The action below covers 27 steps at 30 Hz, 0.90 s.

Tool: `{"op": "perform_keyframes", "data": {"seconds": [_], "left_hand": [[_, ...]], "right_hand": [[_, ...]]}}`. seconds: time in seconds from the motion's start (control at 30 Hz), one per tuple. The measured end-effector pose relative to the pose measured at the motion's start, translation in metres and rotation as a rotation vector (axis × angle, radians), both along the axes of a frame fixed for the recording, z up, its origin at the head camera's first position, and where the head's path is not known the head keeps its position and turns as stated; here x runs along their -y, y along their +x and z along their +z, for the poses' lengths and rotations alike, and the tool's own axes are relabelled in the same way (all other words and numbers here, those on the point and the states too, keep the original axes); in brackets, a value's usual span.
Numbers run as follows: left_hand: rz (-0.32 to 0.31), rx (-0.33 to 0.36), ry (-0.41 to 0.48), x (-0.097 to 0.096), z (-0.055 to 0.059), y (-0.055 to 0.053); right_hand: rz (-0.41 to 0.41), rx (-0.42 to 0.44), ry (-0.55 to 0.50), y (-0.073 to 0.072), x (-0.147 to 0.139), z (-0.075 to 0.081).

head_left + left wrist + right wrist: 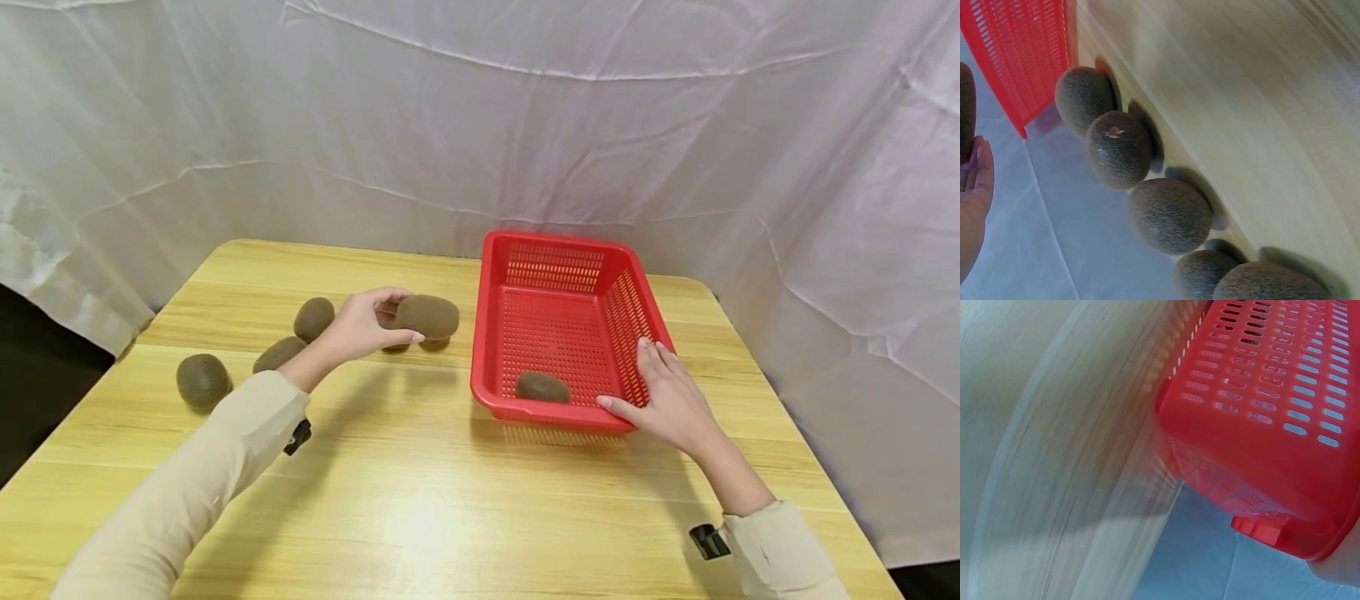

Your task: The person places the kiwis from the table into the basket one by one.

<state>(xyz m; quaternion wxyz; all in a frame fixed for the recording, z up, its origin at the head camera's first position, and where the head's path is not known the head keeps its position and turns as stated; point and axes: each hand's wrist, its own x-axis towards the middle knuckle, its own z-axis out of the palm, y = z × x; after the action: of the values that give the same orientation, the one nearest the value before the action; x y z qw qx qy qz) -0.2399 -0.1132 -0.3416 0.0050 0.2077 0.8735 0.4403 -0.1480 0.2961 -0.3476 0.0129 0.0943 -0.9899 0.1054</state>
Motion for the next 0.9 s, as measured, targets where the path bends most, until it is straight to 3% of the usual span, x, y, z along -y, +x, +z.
{"op": "perform_keyframes", "data": {"seconds": [0.53,0.9], "left_hand": [[-0.047,-0.012,0.033,-0.025,0.016,0.000],[-0.099,-0.031,0.088,-0.049,0.018,-0.004]], "right_hand": [[-0.004,0.015,-0.016,0.000,0.000,0.001],[-0.007,0.016,-0.014,0.000,0.000,0.000]]}}
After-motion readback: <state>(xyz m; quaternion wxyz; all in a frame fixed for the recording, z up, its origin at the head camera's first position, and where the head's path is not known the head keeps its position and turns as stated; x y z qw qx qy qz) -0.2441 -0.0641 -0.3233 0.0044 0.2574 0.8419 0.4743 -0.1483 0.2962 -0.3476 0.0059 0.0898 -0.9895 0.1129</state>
